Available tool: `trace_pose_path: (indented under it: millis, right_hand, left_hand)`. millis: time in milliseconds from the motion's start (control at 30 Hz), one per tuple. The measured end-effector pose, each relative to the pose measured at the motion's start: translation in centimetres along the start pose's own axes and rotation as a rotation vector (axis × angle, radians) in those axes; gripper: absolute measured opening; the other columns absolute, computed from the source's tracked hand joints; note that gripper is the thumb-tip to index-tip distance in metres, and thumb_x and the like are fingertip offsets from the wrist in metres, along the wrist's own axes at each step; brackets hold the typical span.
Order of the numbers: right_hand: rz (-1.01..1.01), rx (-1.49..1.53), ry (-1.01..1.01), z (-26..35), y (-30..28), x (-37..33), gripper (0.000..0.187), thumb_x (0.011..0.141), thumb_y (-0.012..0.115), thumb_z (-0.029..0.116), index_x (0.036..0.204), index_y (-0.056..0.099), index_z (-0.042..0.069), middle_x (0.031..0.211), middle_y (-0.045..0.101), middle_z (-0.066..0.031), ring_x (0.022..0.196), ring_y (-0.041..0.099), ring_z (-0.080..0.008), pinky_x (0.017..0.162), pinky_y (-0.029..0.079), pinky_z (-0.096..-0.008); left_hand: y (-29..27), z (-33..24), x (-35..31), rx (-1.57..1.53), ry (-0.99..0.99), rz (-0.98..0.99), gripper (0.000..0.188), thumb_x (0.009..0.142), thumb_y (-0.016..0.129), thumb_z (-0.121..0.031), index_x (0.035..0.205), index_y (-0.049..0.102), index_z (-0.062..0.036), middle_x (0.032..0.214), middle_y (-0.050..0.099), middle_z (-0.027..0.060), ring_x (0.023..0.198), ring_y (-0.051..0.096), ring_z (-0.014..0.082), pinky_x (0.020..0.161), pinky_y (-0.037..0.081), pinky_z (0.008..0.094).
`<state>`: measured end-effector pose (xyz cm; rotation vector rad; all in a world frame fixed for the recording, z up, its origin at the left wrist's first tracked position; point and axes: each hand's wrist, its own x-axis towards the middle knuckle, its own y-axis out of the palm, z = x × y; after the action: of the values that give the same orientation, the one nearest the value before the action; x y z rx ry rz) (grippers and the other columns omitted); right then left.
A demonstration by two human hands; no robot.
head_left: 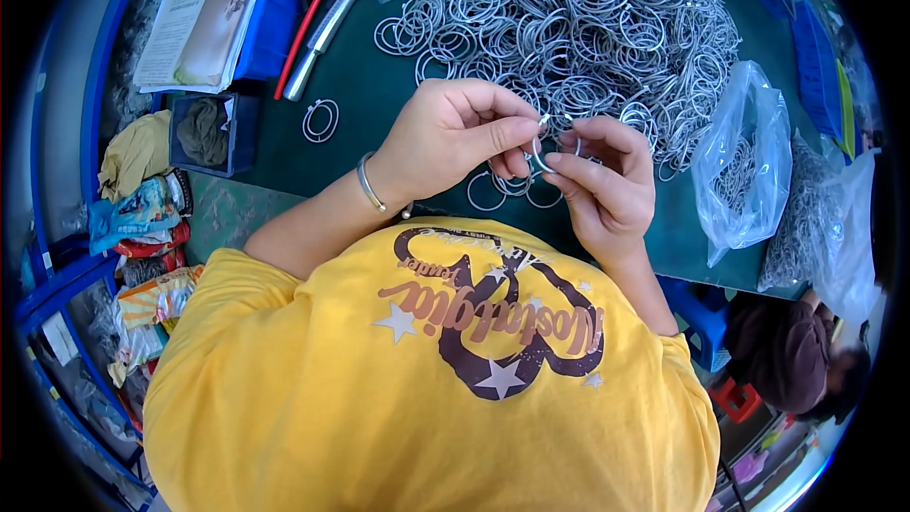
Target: The person threads metal rings together by hand at a table, repeatedly picking up individual rings from a large pile and linking them.
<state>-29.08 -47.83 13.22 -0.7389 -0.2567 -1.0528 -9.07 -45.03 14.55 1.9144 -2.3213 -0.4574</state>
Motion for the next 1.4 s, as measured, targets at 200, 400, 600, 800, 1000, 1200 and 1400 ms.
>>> trace_pose_path:
  millis: [200, 400, 600, 800, 1000, 1200, 1400]
  right_hand:
    - [-0.226, 0.112, 0.14, 0.0, 0.4, 0.3, 0.037, 0.066, 0.078, -0.001, 0.1, 0.062, -0.004, 0.098, 0.059, -0.0129, 0.074, 0.06, -0.0163, 0.064, 0.05, -0.0254]
    - [-0.111, 0.132, 0.083, 0.7, -0.2, 0.9, 0.033, 0.067, 0.078, 0.0, 0.097, 0.064, -0.003, 0.085, 0.063, -0.0108, 0.069, 0.059, -0.0158, 0.059, 0.048, -0.0246]
    - [-0.097, 0.086, 0.027, 0.4, -0.4, 1.0, 0.022, 0.068, 0.077, -0.002, 0.087, 0.065, -0.003, 0.08, 0.065, -0.0117, 0.064, 0.06, -0.017, 0.056, 0.048, -0.0245]
    - [-0.107, 0.055, 0.041, 0.7, -0.4, 1.2, 0.02, 0.067, 0.077, -0.003, 0.084, 0.066, -0.002, 0.075, 0.065, -0.0113, 0.065, 0.061, -0.0198, 0.057, 0.048, -0.0258]
    - [-0.104, 0.059, 0.015, 0.8, -0.4, 1.2, 0.02, 0.067, 0.077, -0.003, 0.083, 0.066, -0.002, 0.075, 0.065, -0.011, 0.065, 0.061, -0.02, 0.057, 0.049, -0.0264]
    - [-0.106, 0.072, -0.017, 0.7, -0.3, 1.3, 0.021, 0.065, 0.078, -0.002, 0.082, 0.066, -0.001, 0.073, 0.064, -0.01, 0.065, 0.06, -0.0195, 0.057, 0.048, -0.0266]
    - [-0.093, 0.075, -0.05, 0.6, -0.2, 1.1, 0.023, 0.064, 0.078, -0.004, 0.083, 0.066, 0.0, 0.073, 0.062, -0.0091, 0.064, 0.059, -0.0196, 0.056, 0.047, -0.0269]
  left_hand:
    - [0.0, 0.2, 0.1, -0.092, -0.048, -0.033, 0.015, 0.093, 0.056, -0.008, 0.1, 0.061, 0.0043, 0.085, 0.066, 0.0101, 0.069, 0.065, 0.0128, 0.062, 0.055, 0.0233]
    - [0.1, 0.7, 0.2, -0.096, -0.07, -0.026, 0.015, 0.093, 0.055, -0.008, 0.101, 0.061, 0.0039, 0.088, 0.066, 0.0112, 0.072, 0.066, 0.014, 0.065, 0.056, 0.0248]
    - [0.2, 0.7, 0.3, -0.063, -0.028, -0.036, 0.015, 0.093, 0.054, -0.007, 0.101, 0.06, 0.0042, 0.09, 0.066, 0.0118, 0.076, 0.067, 0.0158, 0.068, 0.056, 0.0259]
    - [0.3, 0.6, 0.4, -0.055, -0.023, -0.048, 0.014, 0.093, 0.053, -0.004, 0.101, 0.06, 0.0042, 0.091, 0.067, 0.0127, 0.079, 0.068, 0.0169, 0.069, 0.057, 0.0266]
    - [0.4, 0.7, 0.4, -0.082, -0.044, -0.031, 0.013, 0.093, 0.053, -0.003, 0.101, 0.06, 0.0041, 0.09, 0.067, 0.0126, 0.078, 0.068, 0.0169, 0.069, 0.057, 0.0269]
    - [0.4, 0.9, 0.3, -0.096, -0.08, -0.026, 0.013, 0.092, 0.054, -0.003, 0.101, 0.06, 0.0039, 0.088, 0.067, 0.0125, 0.077, 0.067, 0.0169, 0.069, 0.057, 0.0268]
    - [0.4, 0.8, 0.2, -0.064, -0.065, -0.028, 0.013, 0.092, 0.054, -0.002, 0.101, 0.06, 0.0042, 0.089, 0.067, 0.0125, 0.078, 0.067, 0.0172, 0.069, 0.056, 0.027]
